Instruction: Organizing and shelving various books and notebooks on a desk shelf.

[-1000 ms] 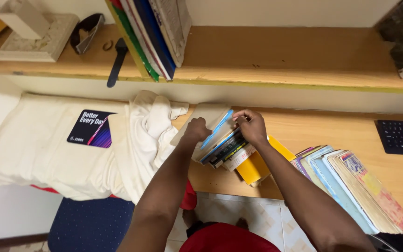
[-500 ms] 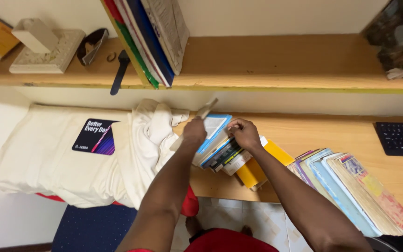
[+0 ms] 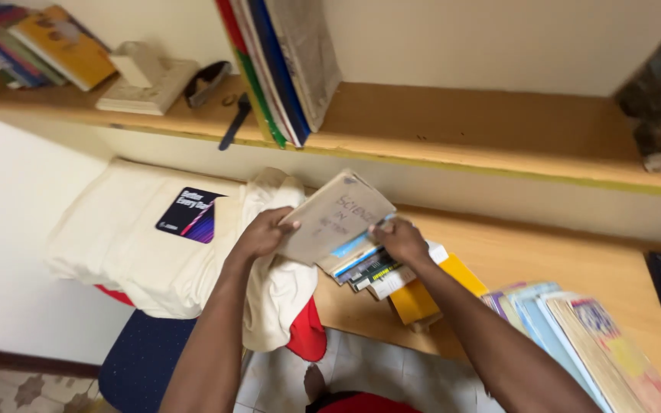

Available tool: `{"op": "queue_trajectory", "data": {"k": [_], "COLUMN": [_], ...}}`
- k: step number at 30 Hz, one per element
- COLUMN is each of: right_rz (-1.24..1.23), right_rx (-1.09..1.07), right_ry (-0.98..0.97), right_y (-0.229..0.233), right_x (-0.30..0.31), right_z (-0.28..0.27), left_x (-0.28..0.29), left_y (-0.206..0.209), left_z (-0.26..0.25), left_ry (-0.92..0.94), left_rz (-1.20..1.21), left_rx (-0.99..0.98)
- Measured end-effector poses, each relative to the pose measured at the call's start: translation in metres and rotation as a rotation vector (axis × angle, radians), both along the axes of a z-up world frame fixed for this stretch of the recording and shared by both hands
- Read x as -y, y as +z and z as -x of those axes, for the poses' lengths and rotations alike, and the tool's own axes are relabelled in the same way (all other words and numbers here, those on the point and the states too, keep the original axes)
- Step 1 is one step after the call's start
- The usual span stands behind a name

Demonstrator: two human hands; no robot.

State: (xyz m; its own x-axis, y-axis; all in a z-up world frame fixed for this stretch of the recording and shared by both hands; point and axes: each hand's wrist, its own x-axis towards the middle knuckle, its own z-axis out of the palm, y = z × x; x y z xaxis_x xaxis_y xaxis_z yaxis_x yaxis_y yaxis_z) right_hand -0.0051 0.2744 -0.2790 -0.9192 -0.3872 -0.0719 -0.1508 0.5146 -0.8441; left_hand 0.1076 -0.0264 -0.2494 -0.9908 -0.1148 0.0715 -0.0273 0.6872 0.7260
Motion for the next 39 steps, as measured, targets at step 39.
{"op": "queue_trajectory", "data": {"k": [39], "right_rz": [0.269], "right_rx": [-0.609], "right_ry": [0.251], "right_y": [0.179], "right_x": [0.082], "right_z": [0.051], "left_x": [-0.129], "left_y": [0.223], "left_z": [0.1], "left_ry": [0.532], "left_rz": [-0.225], "left_rx": [-0.963]}}
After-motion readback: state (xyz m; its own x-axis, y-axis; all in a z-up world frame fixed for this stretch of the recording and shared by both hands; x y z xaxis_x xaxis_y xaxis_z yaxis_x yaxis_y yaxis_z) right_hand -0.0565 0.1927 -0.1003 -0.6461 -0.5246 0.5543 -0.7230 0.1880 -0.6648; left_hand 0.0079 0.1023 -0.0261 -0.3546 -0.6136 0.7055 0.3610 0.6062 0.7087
